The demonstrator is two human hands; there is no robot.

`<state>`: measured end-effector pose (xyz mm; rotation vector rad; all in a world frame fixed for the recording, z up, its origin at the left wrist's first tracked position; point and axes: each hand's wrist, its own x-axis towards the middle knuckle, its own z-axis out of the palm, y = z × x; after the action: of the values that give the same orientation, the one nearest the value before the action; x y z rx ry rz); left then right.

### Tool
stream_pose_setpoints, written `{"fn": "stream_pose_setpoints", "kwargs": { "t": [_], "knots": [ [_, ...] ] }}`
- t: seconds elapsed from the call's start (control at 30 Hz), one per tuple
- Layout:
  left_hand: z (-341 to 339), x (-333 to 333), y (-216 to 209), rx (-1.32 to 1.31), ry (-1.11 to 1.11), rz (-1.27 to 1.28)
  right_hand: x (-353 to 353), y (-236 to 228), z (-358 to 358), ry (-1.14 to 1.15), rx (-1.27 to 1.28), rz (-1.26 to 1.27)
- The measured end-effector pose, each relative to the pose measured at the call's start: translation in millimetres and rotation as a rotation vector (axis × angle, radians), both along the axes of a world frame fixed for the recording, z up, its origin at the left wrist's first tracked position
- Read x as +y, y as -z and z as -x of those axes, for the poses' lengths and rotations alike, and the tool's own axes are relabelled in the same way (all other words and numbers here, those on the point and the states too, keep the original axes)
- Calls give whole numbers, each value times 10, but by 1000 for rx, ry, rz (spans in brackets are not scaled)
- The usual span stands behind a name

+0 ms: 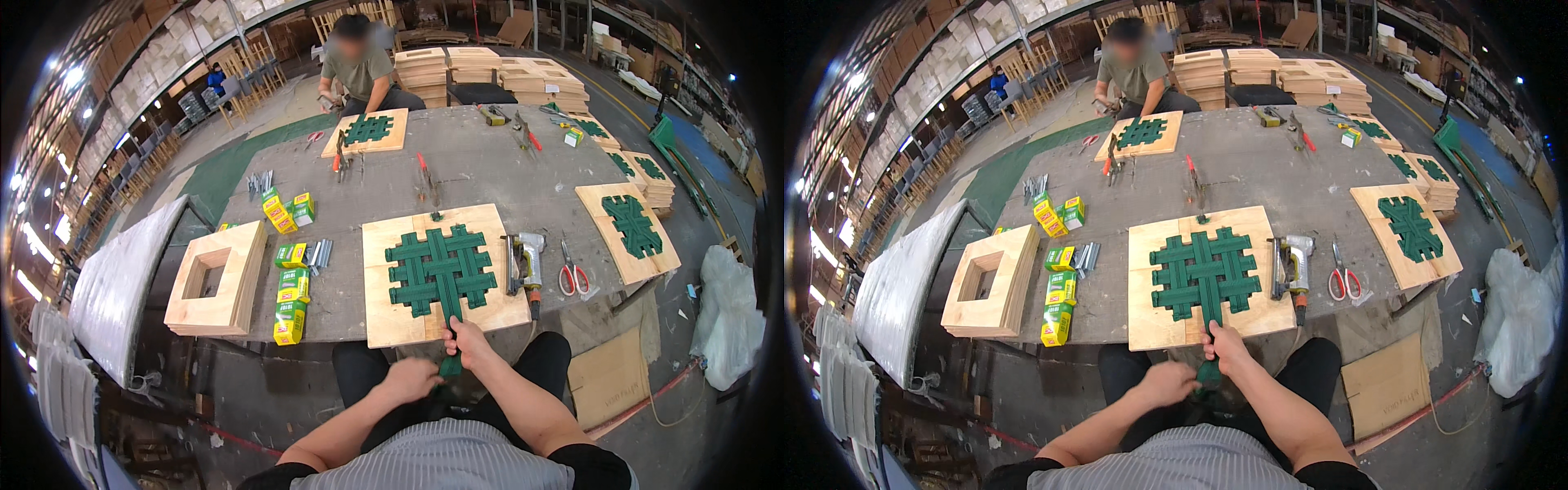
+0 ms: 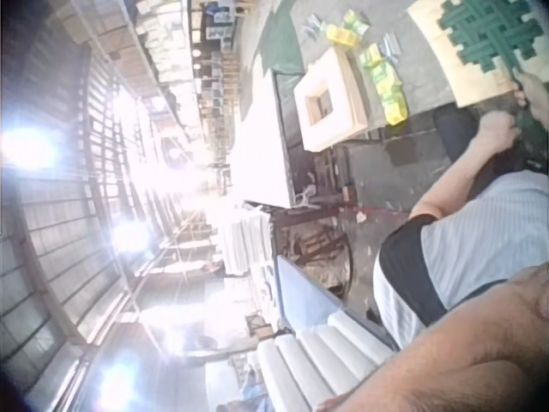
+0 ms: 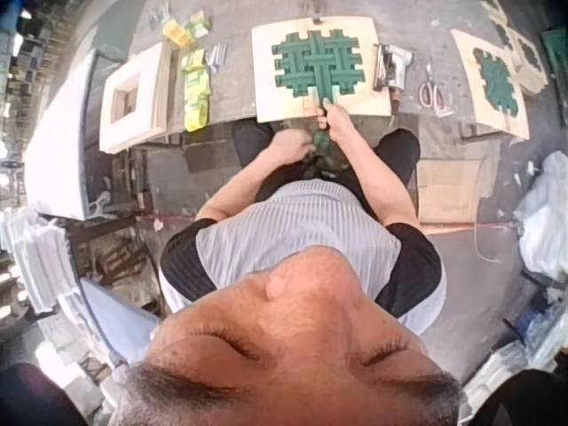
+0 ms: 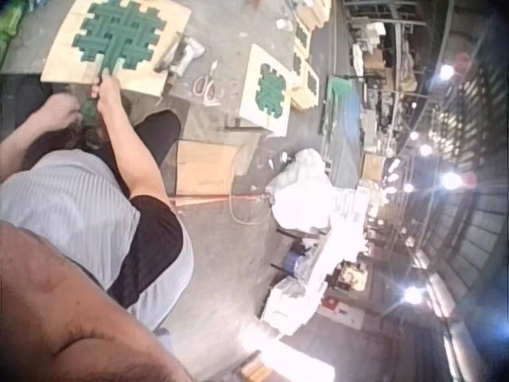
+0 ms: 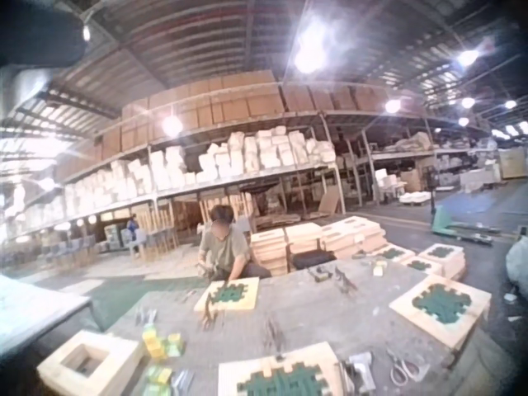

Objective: The person assembles green plastic strips into a grid pattern on a wooden board using a pneumatic nail gun. They repeatedly place strips, align them, and fasten them in place. A coworker performs a similar task at an adjacent station.

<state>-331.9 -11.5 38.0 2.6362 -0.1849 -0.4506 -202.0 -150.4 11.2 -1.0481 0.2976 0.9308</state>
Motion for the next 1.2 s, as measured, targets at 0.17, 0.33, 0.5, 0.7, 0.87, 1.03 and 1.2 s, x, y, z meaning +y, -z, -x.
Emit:
{"fn": "stream_pose_setpoints", "kwargs": {
  "t": [0.17, 0.33, 0.5, 0.7, 0.87, 1.03, 1.2],
  "knots": [
    [-273, 158, -62, -419, -114, -23, 6, -52, 220, -12, -127, 157],
    [-687, 169, 91, -581, 80, -209, 84, 81, 380, 56, -287, 219],
    [-821, 101, 189, -538, 187, -224, -60, 278, 522, 65, -340, 289],
    [-814, 170, 251, -595, 310, -211, -126, 309, 600, 23, -375, 339],
    [-814, 179, 263, -616, 354, -243, -194, 280, 618, -7, -376, 356],
    [-820, 190, 275, -623, 397, -269, -241, 282, 666, -12, -418, 374],
    [-808, 233, 323, -640, 411, -328, -240, 293, 706, -17, -403, 364]
  ]
}}
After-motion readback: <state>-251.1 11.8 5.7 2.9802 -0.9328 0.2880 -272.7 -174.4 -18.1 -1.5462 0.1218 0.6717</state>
